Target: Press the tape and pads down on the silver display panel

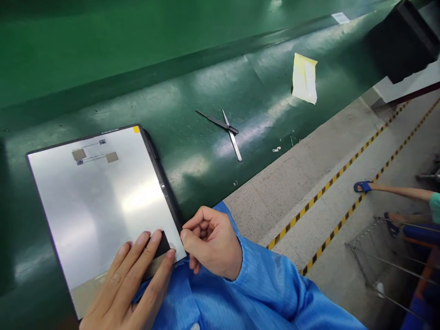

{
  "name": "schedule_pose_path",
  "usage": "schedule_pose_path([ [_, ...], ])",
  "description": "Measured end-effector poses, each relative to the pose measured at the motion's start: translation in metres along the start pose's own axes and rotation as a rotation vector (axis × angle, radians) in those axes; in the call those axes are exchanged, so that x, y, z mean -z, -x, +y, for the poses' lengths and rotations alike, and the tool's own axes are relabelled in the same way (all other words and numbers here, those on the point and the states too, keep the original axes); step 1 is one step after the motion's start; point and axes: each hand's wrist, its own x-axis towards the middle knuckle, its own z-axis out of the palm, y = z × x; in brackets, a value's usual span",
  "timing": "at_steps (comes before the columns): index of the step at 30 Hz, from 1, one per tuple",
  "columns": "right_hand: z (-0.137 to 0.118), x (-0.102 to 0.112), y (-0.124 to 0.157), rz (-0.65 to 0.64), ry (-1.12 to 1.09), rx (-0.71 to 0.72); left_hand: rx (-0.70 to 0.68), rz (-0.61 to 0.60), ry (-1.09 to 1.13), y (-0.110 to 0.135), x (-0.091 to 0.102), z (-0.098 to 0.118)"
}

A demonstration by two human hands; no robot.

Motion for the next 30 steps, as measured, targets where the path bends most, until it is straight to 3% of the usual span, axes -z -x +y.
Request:
schedule_pose_path([
  [30,-0.002,0.0017,-0.0026,-0.022,-0.024,-0.01,-0.04,-0.023,-0.043,0.0005,0.0024,-0.002],
])
